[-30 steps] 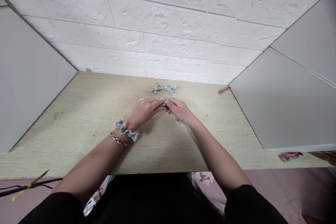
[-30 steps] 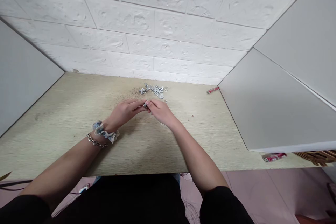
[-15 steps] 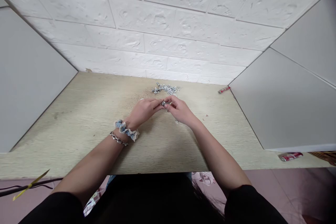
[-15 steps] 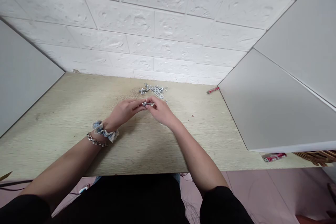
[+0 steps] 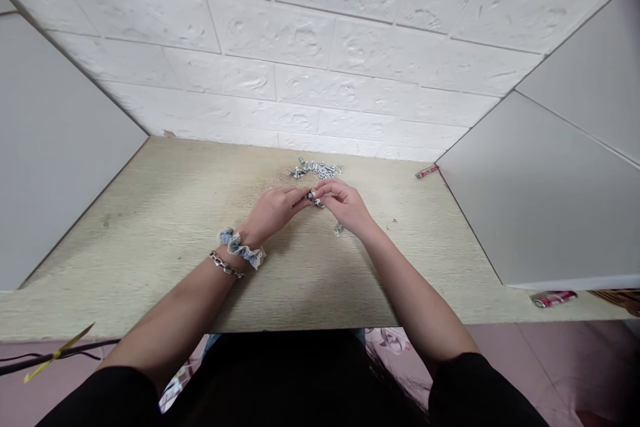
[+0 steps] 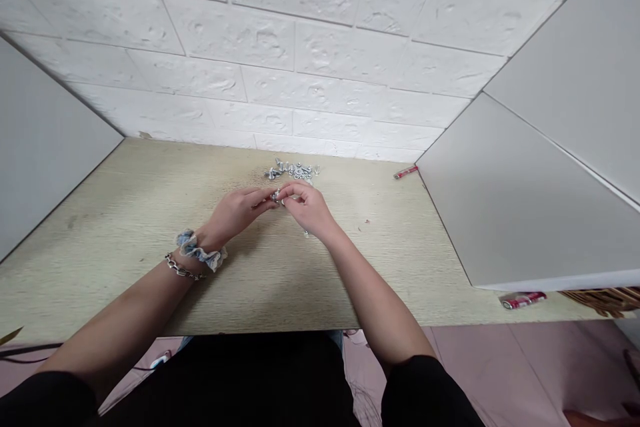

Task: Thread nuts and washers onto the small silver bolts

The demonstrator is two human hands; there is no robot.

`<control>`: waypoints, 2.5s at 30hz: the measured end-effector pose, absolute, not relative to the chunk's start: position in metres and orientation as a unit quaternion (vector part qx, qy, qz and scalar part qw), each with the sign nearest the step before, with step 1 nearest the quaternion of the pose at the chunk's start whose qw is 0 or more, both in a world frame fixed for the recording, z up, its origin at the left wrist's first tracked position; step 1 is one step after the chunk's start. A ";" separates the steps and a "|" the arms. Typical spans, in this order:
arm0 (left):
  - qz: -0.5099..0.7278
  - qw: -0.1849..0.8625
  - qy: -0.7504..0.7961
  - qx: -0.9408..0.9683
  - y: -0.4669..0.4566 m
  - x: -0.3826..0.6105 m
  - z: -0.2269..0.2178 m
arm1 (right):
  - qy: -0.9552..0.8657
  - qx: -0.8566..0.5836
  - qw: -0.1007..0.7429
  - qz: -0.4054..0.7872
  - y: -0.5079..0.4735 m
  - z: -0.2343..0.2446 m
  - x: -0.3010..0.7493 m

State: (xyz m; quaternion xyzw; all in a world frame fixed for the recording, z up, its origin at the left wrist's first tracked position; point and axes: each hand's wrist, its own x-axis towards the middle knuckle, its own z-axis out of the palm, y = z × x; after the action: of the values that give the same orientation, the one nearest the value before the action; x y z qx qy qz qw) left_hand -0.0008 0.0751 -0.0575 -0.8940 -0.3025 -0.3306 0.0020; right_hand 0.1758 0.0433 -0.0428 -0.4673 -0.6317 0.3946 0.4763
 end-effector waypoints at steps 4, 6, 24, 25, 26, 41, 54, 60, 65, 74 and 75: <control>-0.344 0.022 -0.290 -0.893 0.074 0.000 -0.056 | -0.604 -0.499 0.479 0.396 0.042 -0.042 0.176; -0.348 0.040 -0.280 -0.894 0.073 0.000 -0.056 | -0.609 -0.511 0.457 0.399 0.043 -0.045 0.177; -0.335 0.035 -0.281 -0.898 0.074 -0.001 -0.056 | -0.667 -0.502 0.386 0.393 0.041 -0.043 0.176; -0.335 0.036 -0.281 -0.899 0.074 -0.002 -0.056 | -0.660 -0.503 0.388 0.400 0.041 -0.044 0.176; -0.334 0.039 -0.282 -0.899 0.074 -0.002 -0.056 | -0.654 -0.505 0.391 0.406 0.041 -0.044 0.176; -0.330 0.058 -0.285 -0.898 0.074 0.000 -0.057 | -0.623 -0.484 0.455 0.412 0.043 -0.044 0.177; -0.333 0.054 -0.282 -0.898 0.072 0.001 -0.056 | -0.696 -0.499 0.371 0.359 0.042 -0.045 0.178; -0.342 0.043 -0.283 -0.895 0.075 -0.001 -0.057 | -0.652 -0.480 0.404 0.425 0.043 -0.046 0.177; -0.331 0.053 -0.284 -0.898 0.075 -0.001 -0.058 | -0.628 -0.461 0.427 0.460 0.046 -0.049 0.177; -0.329 0.065 -0.285 -0.898 0.073 0.001 -0.058 | -0.605 -0.453 0.457 0.470 0.044 -0.047 0.175; -0.329 0.066 -0.284 -0.898 0.073 0.001 -0.058 | -0.603 -0.457 0.456 0.468 0.045 -0.047 0.175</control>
State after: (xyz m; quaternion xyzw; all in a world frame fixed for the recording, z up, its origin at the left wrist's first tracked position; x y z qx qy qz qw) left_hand 0.0007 0.0729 -0.0581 -0.8982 -0.2840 -0.3288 0.0662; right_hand 0.1755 0.0445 -0.0469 -0.4573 -0.6034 0.4682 0.4557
